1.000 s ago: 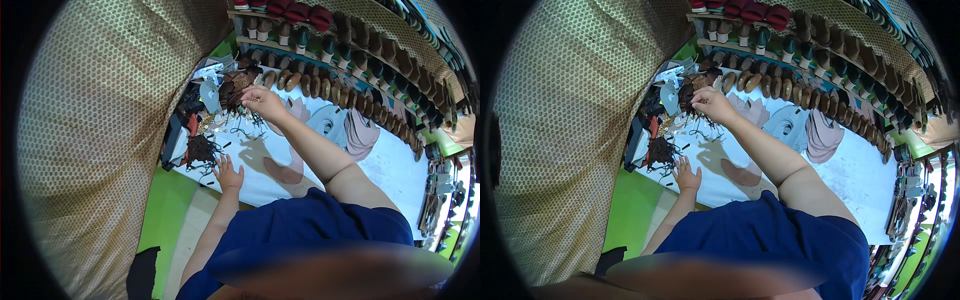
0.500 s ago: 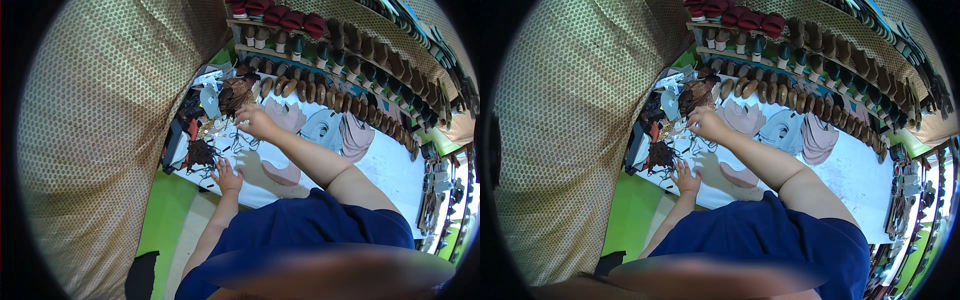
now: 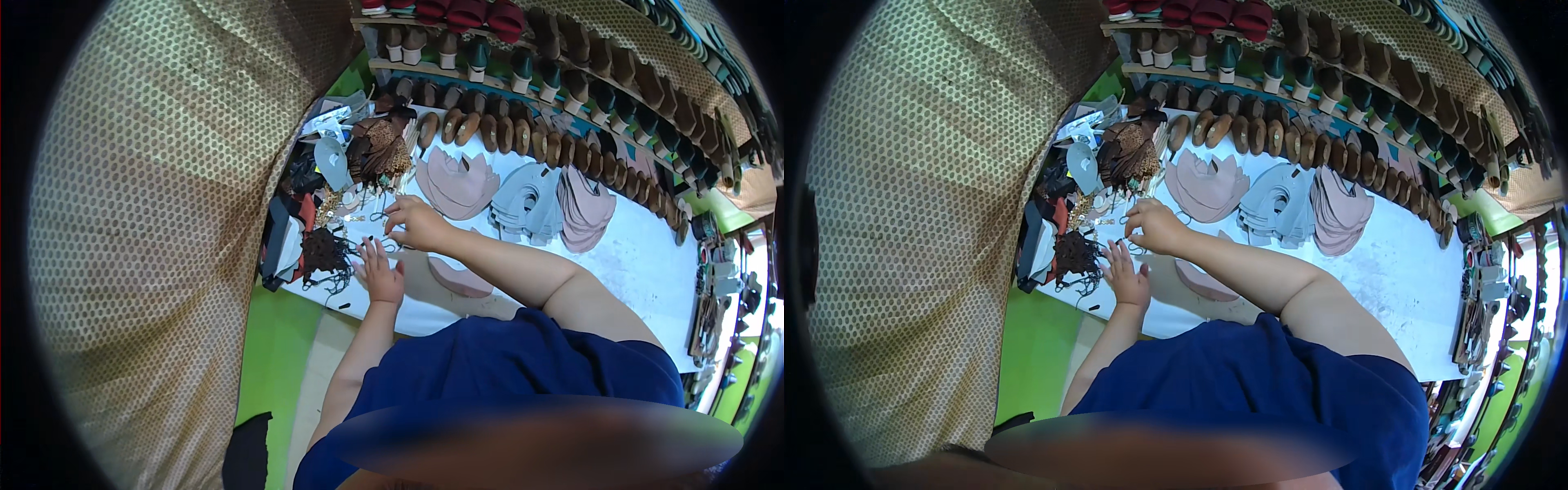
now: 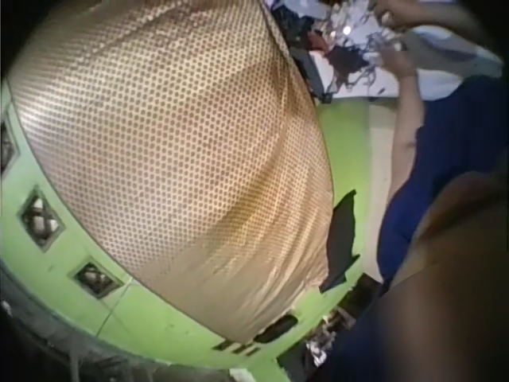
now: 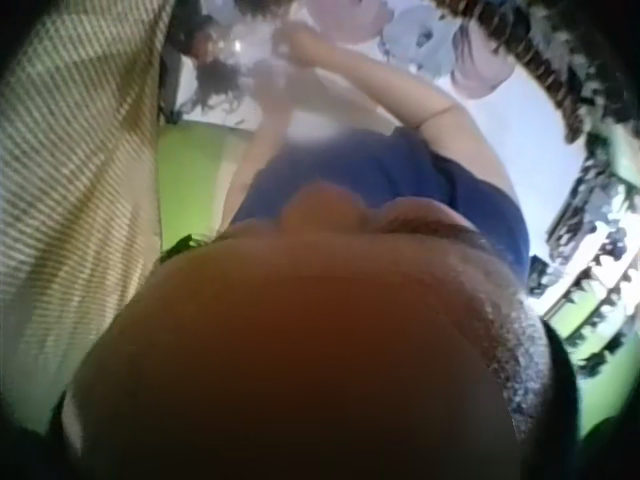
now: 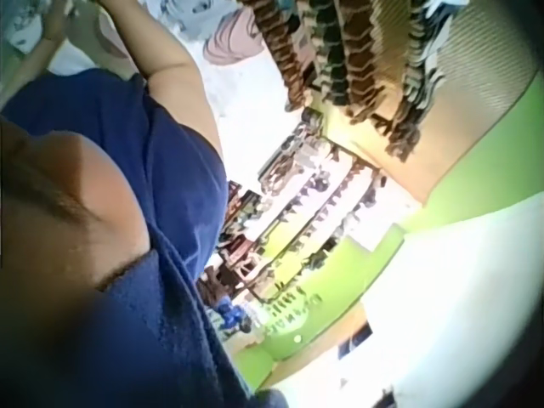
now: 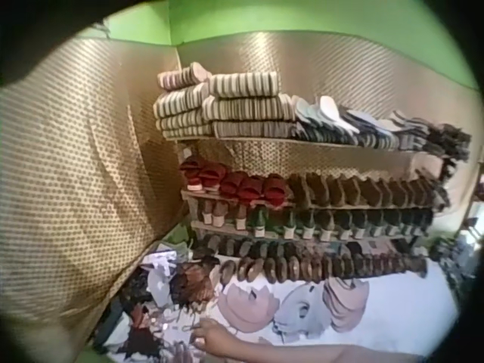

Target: Arranging and inspecting precut shoe upper components on a workbench.

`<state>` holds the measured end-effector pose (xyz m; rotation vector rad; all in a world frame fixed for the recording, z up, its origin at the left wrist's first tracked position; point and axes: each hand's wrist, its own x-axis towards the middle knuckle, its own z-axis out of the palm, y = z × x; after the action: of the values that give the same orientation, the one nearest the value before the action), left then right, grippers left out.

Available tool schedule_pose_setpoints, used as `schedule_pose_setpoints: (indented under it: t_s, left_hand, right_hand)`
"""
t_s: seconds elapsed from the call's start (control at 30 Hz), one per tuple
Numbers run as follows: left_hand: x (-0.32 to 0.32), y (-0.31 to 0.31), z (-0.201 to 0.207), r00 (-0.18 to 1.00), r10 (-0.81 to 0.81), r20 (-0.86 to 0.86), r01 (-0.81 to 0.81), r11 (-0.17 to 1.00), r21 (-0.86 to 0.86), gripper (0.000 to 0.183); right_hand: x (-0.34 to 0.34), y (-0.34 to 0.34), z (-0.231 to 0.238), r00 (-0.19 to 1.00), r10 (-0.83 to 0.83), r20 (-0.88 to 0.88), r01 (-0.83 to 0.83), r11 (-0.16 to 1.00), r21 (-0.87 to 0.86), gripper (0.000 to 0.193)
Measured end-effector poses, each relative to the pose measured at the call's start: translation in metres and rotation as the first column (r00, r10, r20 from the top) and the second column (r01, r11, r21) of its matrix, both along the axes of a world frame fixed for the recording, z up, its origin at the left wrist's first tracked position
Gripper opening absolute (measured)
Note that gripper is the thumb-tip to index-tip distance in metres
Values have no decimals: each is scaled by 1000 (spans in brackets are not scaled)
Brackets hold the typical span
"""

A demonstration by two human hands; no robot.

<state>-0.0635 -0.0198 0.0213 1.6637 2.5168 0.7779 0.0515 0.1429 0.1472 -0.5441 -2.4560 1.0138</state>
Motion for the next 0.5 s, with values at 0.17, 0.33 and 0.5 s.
schedule_pose_setpoints:
  t_s: [0.17,0.33,0.5]
  left_hand:
    - [12,50,19,995,-91,27,85,979,186,33]
    - [-2,66,24,997,-51,63,43,991,128,7]
    - [-55,71,17,992,69,-106,-61,995,76,4]
  right_hand:
    - [10,10,-2,999,-16,-34,19,997,76,11]
    - [37,28,28,964,-164,-208,162,986,-23,8]
    - [80,39,35,912,-298,-282,301,953,-32,8]
